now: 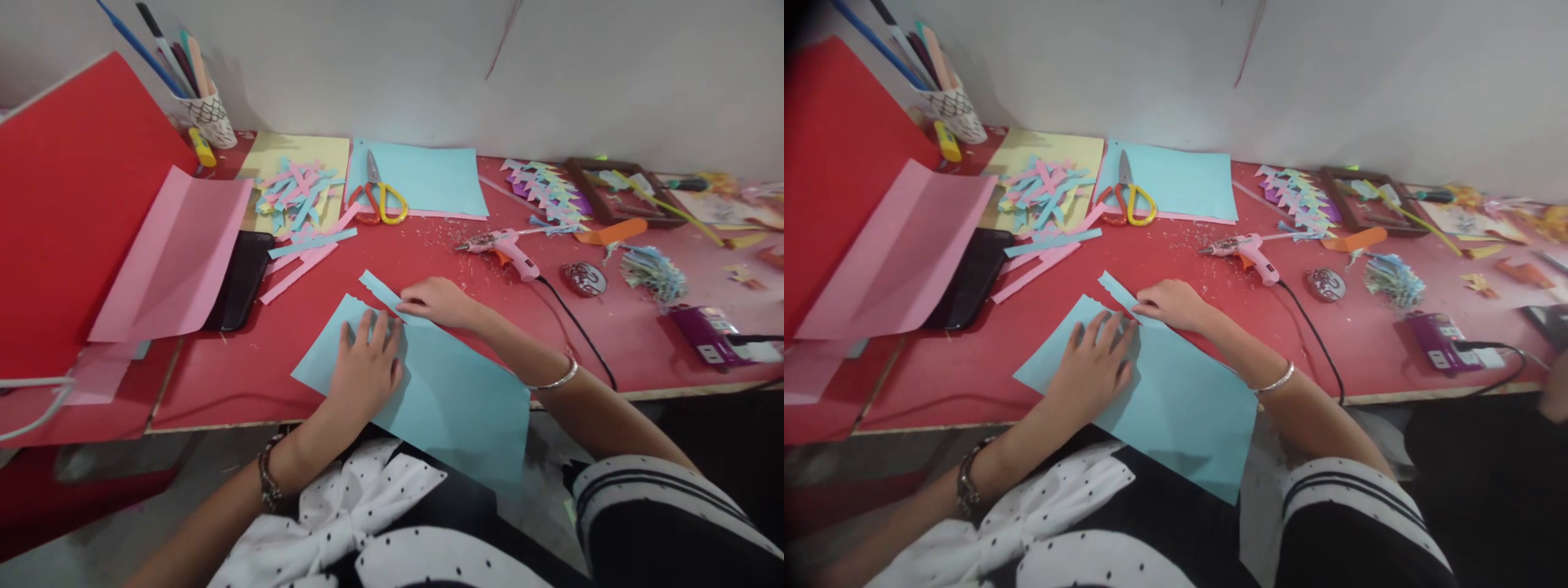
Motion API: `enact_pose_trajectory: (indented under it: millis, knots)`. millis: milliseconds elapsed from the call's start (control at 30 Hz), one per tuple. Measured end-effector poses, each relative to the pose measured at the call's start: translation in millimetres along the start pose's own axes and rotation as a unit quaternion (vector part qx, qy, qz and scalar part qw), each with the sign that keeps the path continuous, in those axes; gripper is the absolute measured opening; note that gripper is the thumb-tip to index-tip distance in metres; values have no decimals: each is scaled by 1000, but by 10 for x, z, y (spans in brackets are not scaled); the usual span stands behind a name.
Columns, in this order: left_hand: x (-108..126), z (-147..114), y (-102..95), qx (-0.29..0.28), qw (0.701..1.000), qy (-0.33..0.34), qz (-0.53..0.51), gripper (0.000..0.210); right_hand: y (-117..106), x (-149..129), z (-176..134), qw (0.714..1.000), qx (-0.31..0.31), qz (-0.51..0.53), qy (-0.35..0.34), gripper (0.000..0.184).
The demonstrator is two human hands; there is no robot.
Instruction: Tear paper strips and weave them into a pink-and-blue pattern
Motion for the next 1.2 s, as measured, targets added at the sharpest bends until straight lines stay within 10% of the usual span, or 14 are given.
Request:
enact_pose_trajectory:
  millis: [600, 1200]
  knots:
    - [110, -26, 36, -20, 1000, 17, 5, 51, 5, -85, -111, 994, -35, 71, -74, 29]
    - [342, -114, 23, -30, 999, 8, 8, 59, -74, -79, -337, 999, -9, 52, -5, 31]
Point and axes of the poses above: each hand's wrist, its own z-axis towards the middle knuckle, its own y-axis out of the palm, x = y × z, the point moved 9 cm from there along z, towards the middle knuckle, and after that the axes turned 13 degrees about -y, right-handed, at the moved point
